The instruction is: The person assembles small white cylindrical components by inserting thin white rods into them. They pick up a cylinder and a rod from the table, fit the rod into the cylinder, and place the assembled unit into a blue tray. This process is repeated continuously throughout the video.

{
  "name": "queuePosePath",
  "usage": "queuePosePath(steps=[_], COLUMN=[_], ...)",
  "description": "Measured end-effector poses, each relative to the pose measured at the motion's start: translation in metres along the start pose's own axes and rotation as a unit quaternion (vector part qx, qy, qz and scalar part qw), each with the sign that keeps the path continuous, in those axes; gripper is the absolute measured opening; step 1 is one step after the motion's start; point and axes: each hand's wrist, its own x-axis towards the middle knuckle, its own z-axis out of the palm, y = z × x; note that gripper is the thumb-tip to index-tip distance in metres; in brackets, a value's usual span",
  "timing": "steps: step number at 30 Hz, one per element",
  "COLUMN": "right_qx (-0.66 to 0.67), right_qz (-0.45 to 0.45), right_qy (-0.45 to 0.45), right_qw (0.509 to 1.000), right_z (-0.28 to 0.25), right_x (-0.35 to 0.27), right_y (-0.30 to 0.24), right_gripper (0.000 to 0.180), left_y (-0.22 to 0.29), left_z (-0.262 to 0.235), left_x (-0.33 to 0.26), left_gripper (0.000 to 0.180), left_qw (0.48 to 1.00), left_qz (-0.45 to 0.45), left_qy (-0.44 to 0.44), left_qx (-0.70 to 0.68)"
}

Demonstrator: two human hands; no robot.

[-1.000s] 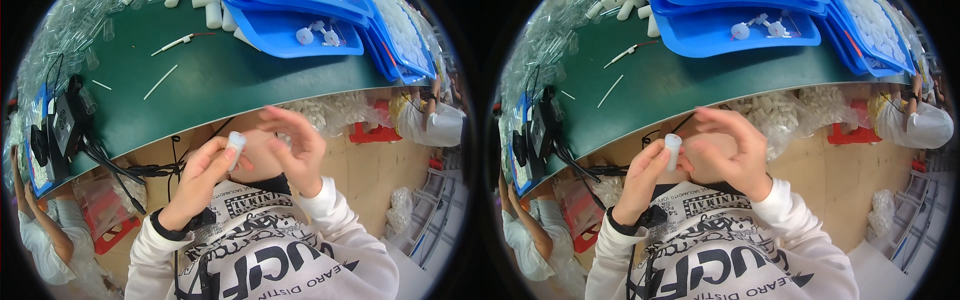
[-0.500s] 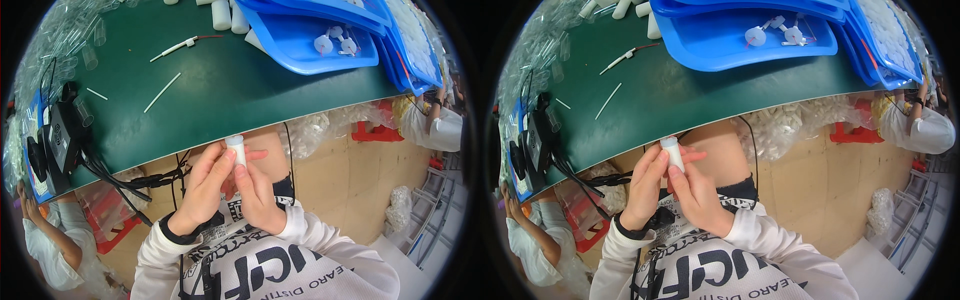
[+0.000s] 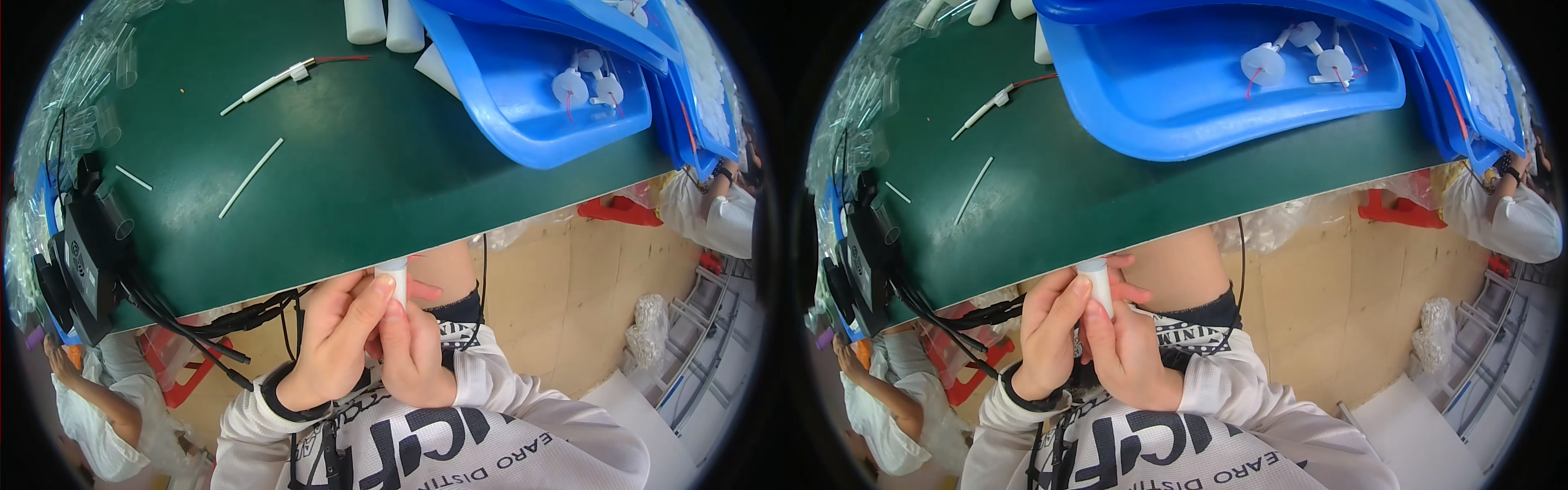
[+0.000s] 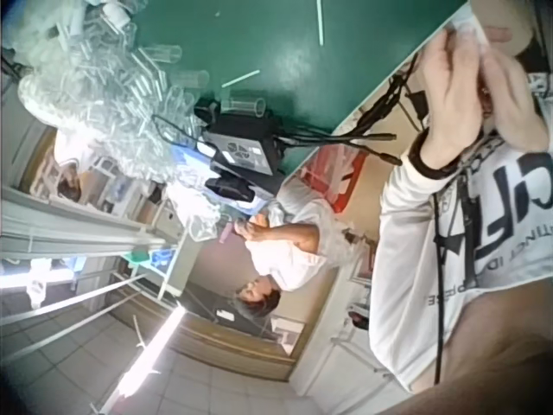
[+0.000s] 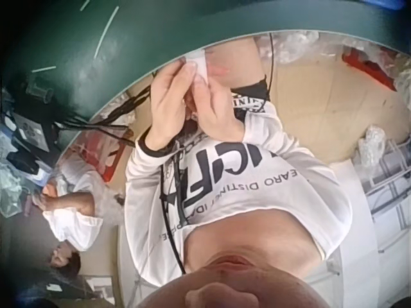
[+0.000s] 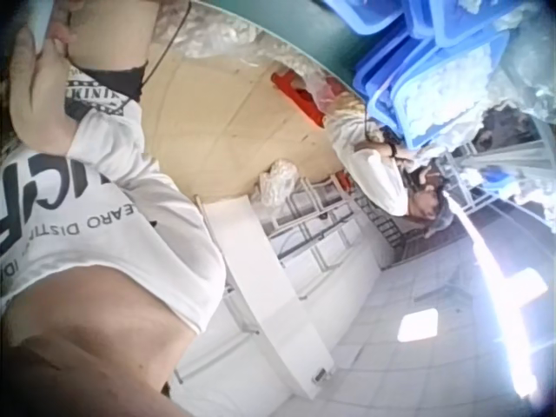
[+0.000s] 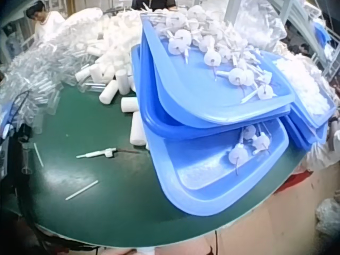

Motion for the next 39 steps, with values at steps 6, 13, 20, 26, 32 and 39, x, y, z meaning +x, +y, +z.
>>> queuePosePath(steps=[6, 13, 20, 26, 32, 39], right_qx=[0.04, 0.088, 0.177, 0.249, 0.261, -0.035], right_qz=[0.05, 0.081, 0.077, 0.115, 0.144, 0.009], right_qy=[0.005, 0.018, 0.001, 0.005, -0.021, -0.071], right_qw=[0.998, 0.993, 0.981, 0.962, 0.954, 0.997], right_z=[-0.003, 0.001, 0.008, 0.013, 0.001, -0.031], right_x=[0.0, 0.0, 0.0, 0.002, 0.003, 0.012], right_y=[-0.012, -0.017, -0.014, -0.022, -0.013, 0.0], right_gripper=[0.031, 0.031, 0.041, 0.042, 0.039, 0.034], left_y=[0.003, 0.011, 0.018, 0.029, 0.023, -0.002], left_z=[0.019, 0.021, 0.022, 0.019, 0.02, 0.012], left_x=[0.0, -0.002, -0.003, -0.003, 0.0, 0.003], left_gripper=[0.033, 0.033, 0.031, 0.032, 0.034, 0.036], left_qw=[0.996, 0.994, 0.992, 0.987, 0.99, 1.0], left_qz=[-0.005, -0.05, -0.075, -0.118, -0.098, 0.007], left_qy=[0.078, 0.086, 0.102, 0.1, 0.093, 0.022], left_qx=[-0.038, -0.055, -0.014, 0.042, 0.047, -0.013])
